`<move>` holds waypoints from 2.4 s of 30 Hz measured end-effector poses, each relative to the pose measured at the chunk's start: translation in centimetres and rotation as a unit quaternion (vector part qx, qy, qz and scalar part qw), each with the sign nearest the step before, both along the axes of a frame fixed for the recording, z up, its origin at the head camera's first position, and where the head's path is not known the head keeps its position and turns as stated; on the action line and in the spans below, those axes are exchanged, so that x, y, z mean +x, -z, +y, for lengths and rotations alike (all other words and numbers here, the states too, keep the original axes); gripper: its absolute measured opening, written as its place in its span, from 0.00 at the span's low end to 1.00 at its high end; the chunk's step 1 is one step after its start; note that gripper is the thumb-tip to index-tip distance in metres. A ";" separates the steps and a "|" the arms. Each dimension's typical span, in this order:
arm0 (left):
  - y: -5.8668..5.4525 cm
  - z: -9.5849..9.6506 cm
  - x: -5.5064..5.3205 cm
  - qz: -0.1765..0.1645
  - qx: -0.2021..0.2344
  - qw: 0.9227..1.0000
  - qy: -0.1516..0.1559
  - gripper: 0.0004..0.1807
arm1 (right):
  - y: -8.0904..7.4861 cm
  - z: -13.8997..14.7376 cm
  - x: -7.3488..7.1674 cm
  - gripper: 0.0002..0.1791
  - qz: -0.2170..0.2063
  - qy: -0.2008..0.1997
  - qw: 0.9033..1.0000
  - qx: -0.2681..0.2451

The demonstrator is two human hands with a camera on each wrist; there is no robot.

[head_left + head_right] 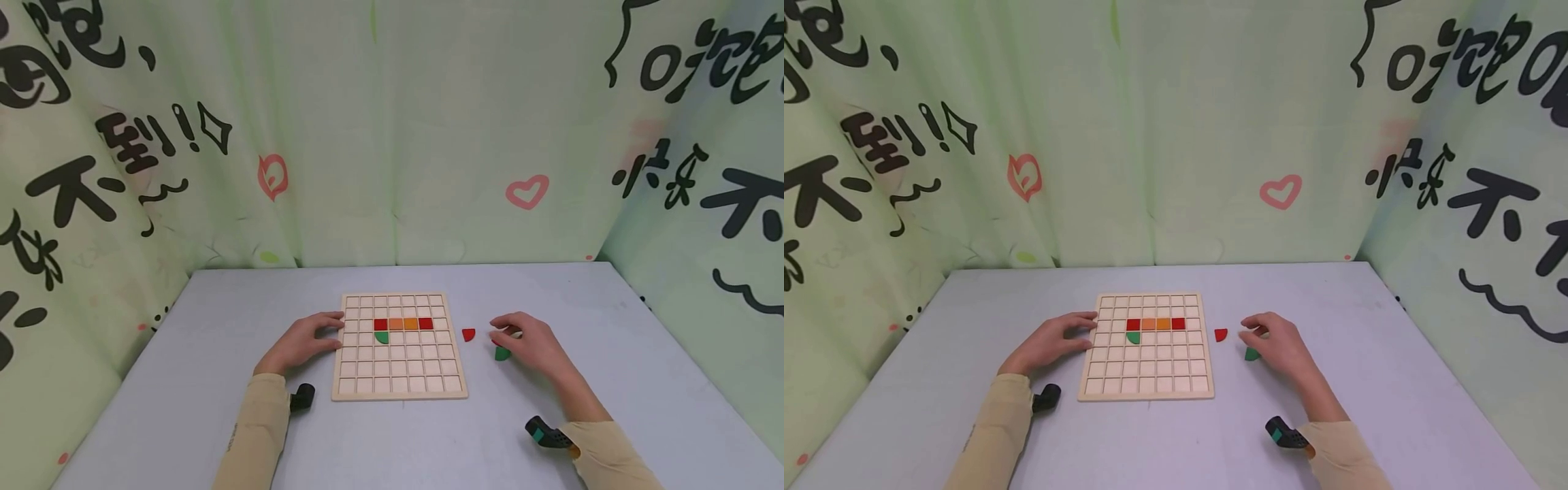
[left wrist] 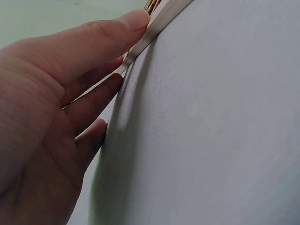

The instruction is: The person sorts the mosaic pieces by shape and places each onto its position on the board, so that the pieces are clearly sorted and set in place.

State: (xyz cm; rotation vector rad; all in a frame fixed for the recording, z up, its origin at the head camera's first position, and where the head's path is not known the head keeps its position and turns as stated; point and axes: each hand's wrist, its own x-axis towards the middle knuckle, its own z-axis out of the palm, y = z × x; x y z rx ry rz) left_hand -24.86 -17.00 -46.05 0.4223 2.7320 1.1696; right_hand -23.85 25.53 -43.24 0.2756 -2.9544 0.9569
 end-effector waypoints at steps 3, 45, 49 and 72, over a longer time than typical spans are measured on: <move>0.1 0.0 0.0 0.001 -0.002 1.000 -0.001 0.23 | 0.0 0.7 0.2 0.17 -0.001 0.001 1.000 0.006; 0.0 0.1 0.0 0.004 -0.001 1.000 -0.003 0.24 | 1.0 0.4 1.2 0.18 0.004 -0.053 0.998 0.028; 0.2 -0.1 -0.1 0.009 0.001 1.000 0.001 0.23 | 1.0 0.4 1.1 0.17 0.002 -0.056 0.998 0.024; 0.1 -0.1 0.0 0.014 -0.003 1.000 0.003 0.23 | 1.0 0.4 1.1 0.15 -0.016 -0.073 0.996 0.040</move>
